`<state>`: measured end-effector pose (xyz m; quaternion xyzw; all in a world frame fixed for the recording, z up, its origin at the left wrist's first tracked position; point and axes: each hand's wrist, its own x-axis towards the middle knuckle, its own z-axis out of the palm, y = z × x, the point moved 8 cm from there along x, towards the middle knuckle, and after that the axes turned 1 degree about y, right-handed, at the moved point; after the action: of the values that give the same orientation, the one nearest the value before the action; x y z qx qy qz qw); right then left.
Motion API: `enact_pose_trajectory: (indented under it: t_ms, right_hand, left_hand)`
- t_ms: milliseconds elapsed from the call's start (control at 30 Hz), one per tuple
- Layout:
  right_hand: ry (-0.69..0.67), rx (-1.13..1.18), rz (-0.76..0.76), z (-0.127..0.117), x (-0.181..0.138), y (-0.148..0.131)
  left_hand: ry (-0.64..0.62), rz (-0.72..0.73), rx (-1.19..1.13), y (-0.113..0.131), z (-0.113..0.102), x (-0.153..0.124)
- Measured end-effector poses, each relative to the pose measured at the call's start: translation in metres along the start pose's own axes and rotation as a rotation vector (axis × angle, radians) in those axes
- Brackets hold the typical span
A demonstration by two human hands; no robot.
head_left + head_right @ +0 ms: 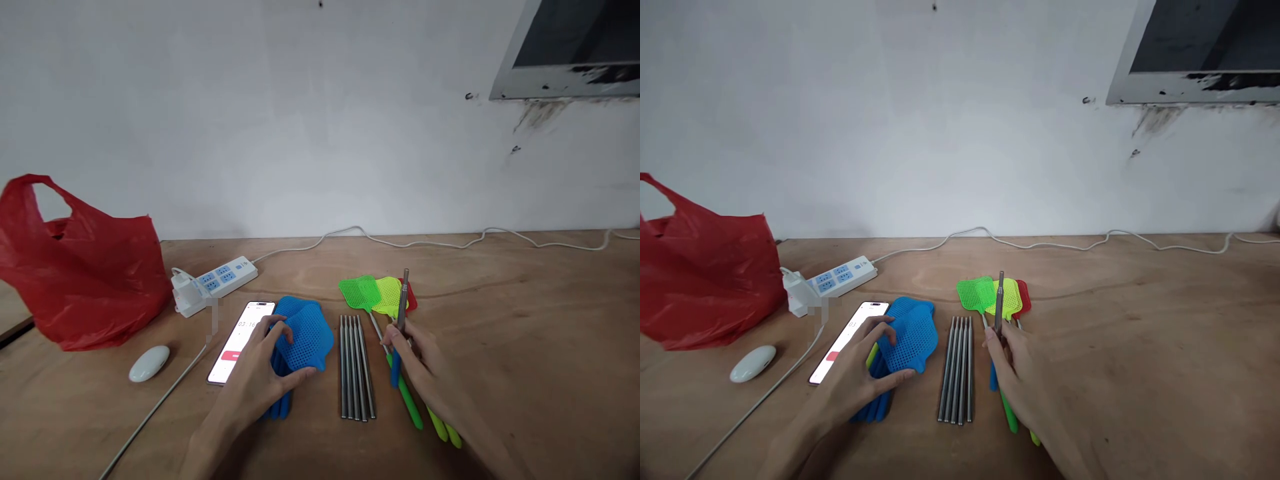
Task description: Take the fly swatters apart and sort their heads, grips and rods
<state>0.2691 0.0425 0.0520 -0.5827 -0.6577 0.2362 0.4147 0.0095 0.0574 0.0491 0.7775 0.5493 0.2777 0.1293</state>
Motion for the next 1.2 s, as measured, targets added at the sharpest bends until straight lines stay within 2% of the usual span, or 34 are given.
enact_pose_trajectory:
  t_ms: [133,300,400,600,1000,1200]
  right_hand:
    - [0.029,0.014,-0.022,-0.01,-0.002,-0.012]
    - [-0.26,-0.254,-0.168,0.012,-0.007,-0.018]
    - [-0.344,-0.317,-0.205,0.02,-0.01,-0.021]
    - [-0.351,-0.299,-0.202,0.018,-0.008,-0.028]
    - [-0.238,-0.305,-0.218,0.015,-0.004,-0.025]
    - [-0.214,-0.294,-0.195,0.015,0.0,-0.015]
  left_hand:
    - [0.001,-0.032,-0.072,0.009,-0.001,-0.002]
    - [0.055,-0.115,-0.104,0.007,0.003,-0.007]
    - [0.099,-0.149,-0.064,0.003,0.002,-0.006]
    - [0.118,-0.174,-0.061,0.002,-0.002,-0.005]
    - [0.136,-0.151,-0.059,0.007,-0.005,-0.005]
    - [0.23,-0.127,-0.086,0.006,-0.012,-0.004]
